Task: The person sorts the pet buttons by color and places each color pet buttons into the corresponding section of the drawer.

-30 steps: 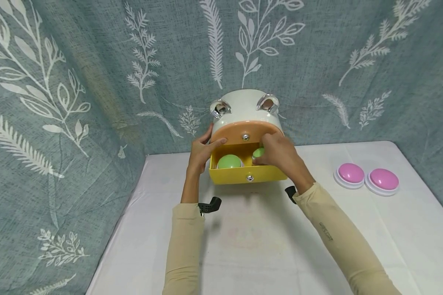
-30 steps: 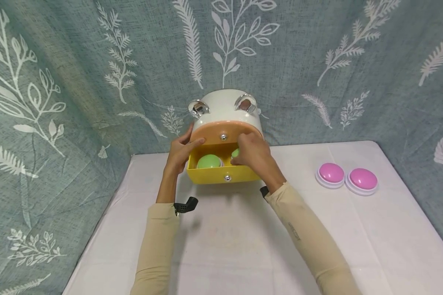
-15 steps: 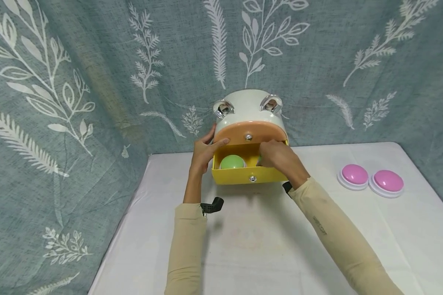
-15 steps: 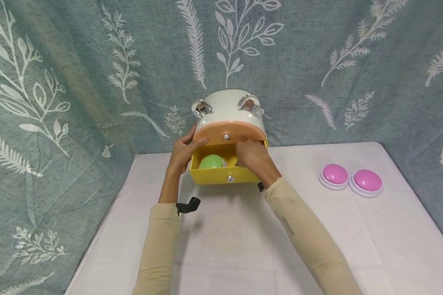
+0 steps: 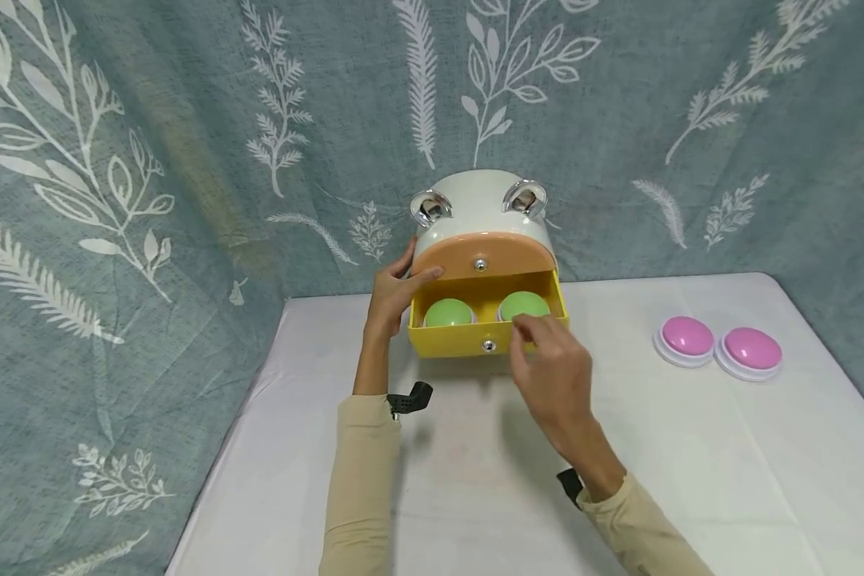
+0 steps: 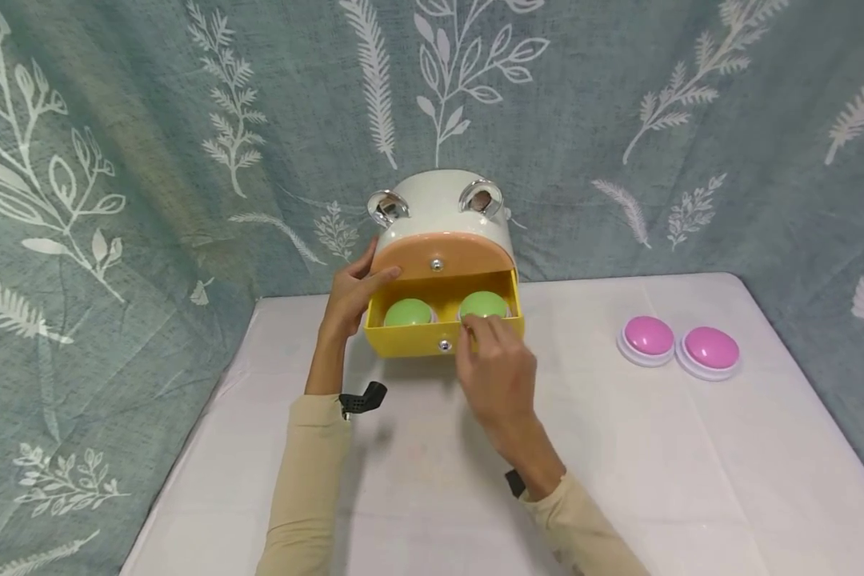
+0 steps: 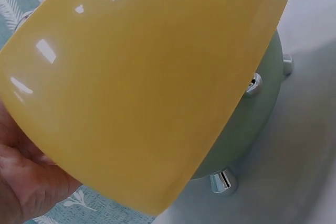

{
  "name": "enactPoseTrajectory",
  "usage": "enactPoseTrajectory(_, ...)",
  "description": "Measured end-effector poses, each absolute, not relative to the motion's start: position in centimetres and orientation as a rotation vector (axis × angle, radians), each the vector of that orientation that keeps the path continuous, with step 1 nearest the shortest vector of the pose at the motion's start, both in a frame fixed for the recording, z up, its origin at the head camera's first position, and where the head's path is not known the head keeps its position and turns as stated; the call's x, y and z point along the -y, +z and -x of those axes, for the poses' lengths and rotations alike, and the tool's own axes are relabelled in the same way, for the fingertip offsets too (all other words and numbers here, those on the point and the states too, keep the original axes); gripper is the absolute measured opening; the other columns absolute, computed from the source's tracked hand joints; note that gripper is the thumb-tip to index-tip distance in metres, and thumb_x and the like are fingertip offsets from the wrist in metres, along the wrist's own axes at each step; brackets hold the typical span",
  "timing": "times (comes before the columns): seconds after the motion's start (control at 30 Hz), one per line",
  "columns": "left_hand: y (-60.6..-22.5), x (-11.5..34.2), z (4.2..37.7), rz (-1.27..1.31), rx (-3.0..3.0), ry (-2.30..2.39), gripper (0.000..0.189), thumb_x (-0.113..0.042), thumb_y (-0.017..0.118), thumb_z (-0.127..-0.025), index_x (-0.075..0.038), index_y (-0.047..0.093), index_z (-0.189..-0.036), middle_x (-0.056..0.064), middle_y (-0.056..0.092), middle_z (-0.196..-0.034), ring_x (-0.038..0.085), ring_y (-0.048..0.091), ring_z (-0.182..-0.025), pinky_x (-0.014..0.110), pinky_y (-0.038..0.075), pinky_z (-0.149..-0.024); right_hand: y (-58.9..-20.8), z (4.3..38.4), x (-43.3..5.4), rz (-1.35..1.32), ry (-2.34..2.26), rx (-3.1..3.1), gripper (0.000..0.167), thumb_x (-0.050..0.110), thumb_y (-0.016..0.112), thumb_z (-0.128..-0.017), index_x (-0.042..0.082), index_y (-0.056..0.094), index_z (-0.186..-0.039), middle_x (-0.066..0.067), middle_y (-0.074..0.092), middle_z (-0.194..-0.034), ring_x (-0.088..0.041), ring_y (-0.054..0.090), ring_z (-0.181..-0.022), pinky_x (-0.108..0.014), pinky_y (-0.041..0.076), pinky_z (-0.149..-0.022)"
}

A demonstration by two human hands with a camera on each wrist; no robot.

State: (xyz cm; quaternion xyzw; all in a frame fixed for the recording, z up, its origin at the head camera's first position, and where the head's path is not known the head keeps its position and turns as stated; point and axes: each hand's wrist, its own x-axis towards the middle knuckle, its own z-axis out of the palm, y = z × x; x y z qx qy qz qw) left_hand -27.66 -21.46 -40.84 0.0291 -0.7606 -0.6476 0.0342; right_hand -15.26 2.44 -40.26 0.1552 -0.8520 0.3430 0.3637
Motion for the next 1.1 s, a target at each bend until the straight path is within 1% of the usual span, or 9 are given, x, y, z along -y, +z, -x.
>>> enactPoseTrajectory(0.1, -40.9, 21.5, 27.7, -0.076, 2.293, -2.001, 0.081, -0.033, 0.085, -0.088, -0.032, 0.044, -0.158, -0.005, 0.04, -0.168, 0.026, 0.031, -0.16, 0.049, 0.033, -0.129, -41.9, 14.6, -0.8, -0.45, 0.86, 2.302, 0.019, 0.009, 0.083, -0.087, 0.001, 0.078, -0.104, -0.014, 0.076, -0.094, -0.028, 0.075, -0.08, -0.041, 0.062, -0.066)
enactPoseTrajectory(0.2, -41.1, 21.4, 27.6, -0.072, 2.282, -2.029, 0.079, -0.032, 0.085, -0.088, -0.032, 0.045, -0.157, -0.005, 0.041, -0.168, 0.024, 0.032, -0.16, 0.048, 0.034, -0.129, -42.9, 14.8, 0.2, -0.447, 0.843, 2.403, 0.019, 0.011, 0.085, -0.088, 0.002, 0.079, -0.104, -0.013, 0.075, -0.098, -0.027, 0.075, -0.081, -0.041, 0.062, -0.066)
enactPoseTrajectory(0.33, -41.2, 21.3, 27.5, -0.09, 2.306, -2.046, 0.079, -0.035, 0.085, -0.088, -0.036, 0.045, -0.156, -0.006, 0.04, -0.168, 0.023, 0.031, -0.161, 0.047, 0.034, -0.129, -43.3, 15.7, 0.6, -0.415, 0.856, 2.396, 0.01, 0.006, 0.082, -0.089, 0.001, 0.08, -0.098, -0.012, 0.074, -0.092, -0.025, 0.074, -0.077, -0.039, 0.061, -0.064)
enactPoseTrajectory(0.43, -40.9, 21.5, 27.6, -0.099, 2.287, -2.04, 0.08, -0.036, 0.086, -0.087, -0.037, 0.046, -0.156, -0.005, 0.04, -0.169, 0.023, 0.03, -0.161, 0.047, 0.034, -0.129, -43.2, 17.1, 1.0, -0.444, 0.84, 2.362, 0.007, 0.005, 0.08, -0.091, 0.0, 0.08, -0.096, -0.011, 0.073, -0.091, -0.025, 0.073, -0.077, -0.038, 0.061, -0.064)
enactPoseTrajectory(0.6, -40.6, 21.6, 27.7, -0.098, 2.317, -2.053, 0.083, -0.038, 0.086, -0.087, -0.036, 0.043, -0.157, -0.007, 0.038, -0.169, 0.021, 0.029, -0.162, 0.044, 0.037, -0.127, -43.7, 19.7, 1.4, -0.472, 0.788, 2.333, 0.006, 0.004, 0.077, -0.093, -0.002, 0.079, -0.095, -0.013, 0.071, -0.09, -0.028, 0.073, -0.077, -0.038, 0.061, -0.063)
enactPoseTrajectory(0.73, -40.5, 21.3, 27.6, -0.112, 2.409, -2.016, 0.085, -0.044, 0.085, -0.086, -0.038, 0.04, -0.159, -0.011, 0.038, -0.168, 0.019, 0.028, -0.162, 0.048, 0.032, -0.13, -44.0, 21.3, 1.2, -0.457, 0.788, 2.352, 0.007, 0.002, 0.076, -0.094, -0.003, 0.079, -0.097, -0.015, 0.072, -0.092, -0.03, 0.073, -0.078, -0.04, 0.061, -0.065)
enactPoseTrajectory(0.83, -40.4, 21.3, 27.5, -0.118, 2.429, -1.991, 0.085, -0.046, 0.085, -0.086, -0.038, 0.041, -0.159, -0.011, 0.039, -0.168, 0.02, 0.029, -0.162, 0.052, 0.028, -0.132, -43.9, 22.5, 1.2, -0.462, 0.814, 2.374, 0.008, 0.001, 0.074, -0.095, -0.004, 0.079, -0.098, -0.016, 0.073, -0.094, -0.031, 0.073, -0.08, -0.041, 0.061, -0.067)
enactPoseTrajectory(0.97, -40.3, 21.5, 27.2, -0.109, 2.427, -1.985, 0.085, -0.045, 0.085, -0.086, -0.039, 0.041, -0.158, -0.009, 0.039, -0.168, 0.02, 0.029, -0.162, 0.052, 0.026, -0.132, -43.8, 23.5, 1.3, -0.467, 0.826, 2.386, 0.009, 0.001, 0.074, -0.095, -0.004, 0.08, -0.098, -0.016, 0.075, -0.093, -0.031, 0.074, -0.08, -0.042, 0.061, -0.067)
enactPoseTrajectory(1.1, -40.3, 21.8, 27.2, -0.088, 2.415, -1.97, 0.084, -0.044, 0.085, -0.087, -0.037, 0.041, -0.158, -0.008, 0.04, -0.167, 0.02, 0.031, -0.161, 0.05, 0.029, -0.131, -43.7, 23.6, 1.6, -0.465, 0.831, 2.387, 0.009, 0.003, 0.074, -0.095, -0.004, 0.08, -0.097, -0.016, 0.076, -0.093, -0.031, 0.074, -0.08, -0.042, 0.061, -0.067)
